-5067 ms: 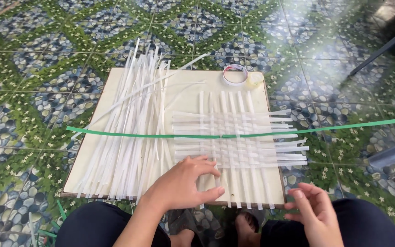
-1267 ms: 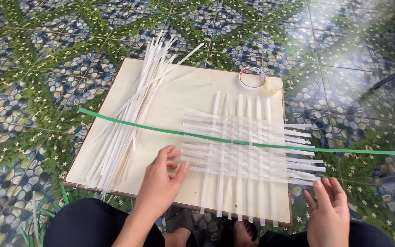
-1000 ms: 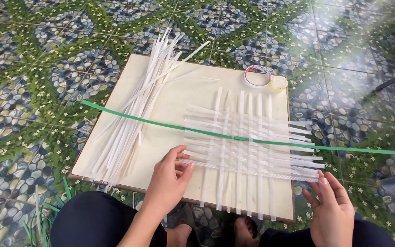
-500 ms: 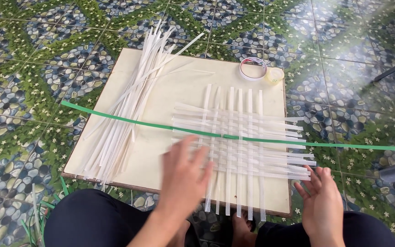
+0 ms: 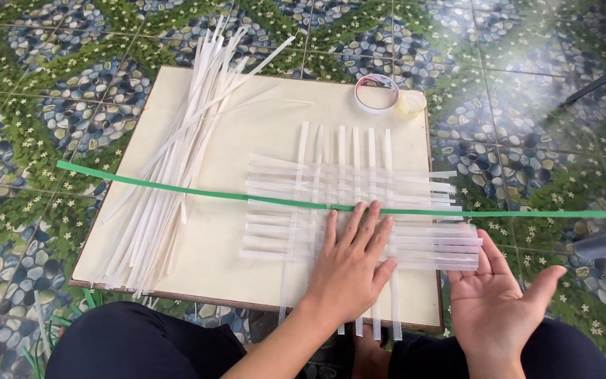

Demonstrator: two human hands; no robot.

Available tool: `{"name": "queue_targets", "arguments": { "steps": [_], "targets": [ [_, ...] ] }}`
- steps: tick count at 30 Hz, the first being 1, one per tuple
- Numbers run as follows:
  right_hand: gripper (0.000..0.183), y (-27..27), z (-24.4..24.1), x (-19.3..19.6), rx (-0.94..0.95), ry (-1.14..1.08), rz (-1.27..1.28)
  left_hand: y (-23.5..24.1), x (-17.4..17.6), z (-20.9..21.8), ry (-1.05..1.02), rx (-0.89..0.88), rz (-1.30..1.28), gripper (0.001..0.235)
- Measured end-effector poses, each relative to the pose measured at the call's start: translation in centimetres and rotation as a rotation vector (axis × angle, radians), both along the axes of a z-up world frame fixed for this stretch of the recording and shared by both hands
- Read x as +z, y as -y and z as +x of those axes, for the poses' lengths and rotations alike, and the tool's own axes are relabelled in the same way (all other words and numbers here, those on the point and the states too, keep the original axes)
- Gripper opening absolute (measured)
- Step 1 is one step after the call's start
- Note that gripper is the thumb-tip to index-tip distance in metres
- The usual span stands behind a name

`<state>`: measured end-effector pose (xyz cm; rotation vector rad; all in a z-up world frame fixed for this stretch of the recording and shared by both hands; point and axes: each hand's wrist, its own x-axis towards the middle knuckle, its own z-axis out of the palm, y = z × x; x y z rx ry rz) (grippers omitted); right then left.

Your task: Weaving white plastic strips together on a wooden board to create a mat.

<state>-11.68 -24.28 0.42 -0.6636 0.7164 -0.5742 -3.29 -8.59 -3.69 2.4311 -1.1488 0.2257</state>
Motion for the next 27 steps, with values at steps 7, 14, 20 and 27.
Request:
{"name": "queue_targets", "arguments": {
  "steps": [7, 14, 20, 27],
  "targets": [
    [0.093, -1.6, 1.4, 0.5, -0.041, 0.167, 0.091, 0.0, 0.1, 0.0, 0.004, 0.000, 0.001, 0.055],
    [0.093, -3.3, 2.6, 1.8, -0.149, 0.160, 0.152, 0.0, 0.2, 0.1, -0.002, -0.019, 0.008, 0.050],
    [0.090, -3.8, 2.1, 1.4, 0.038, 0.269, -0.128, 0.0, 0.3, 0.1, -0.036, -0.025, -0.034, 0.048],
    [0.107, -5.0, 2.3, 1.3, 0.216, 0.177, -0.486, 0.0, 0.5, 0.0, -0.032, -0.012, -0.022, 0.046]
  ]
}}
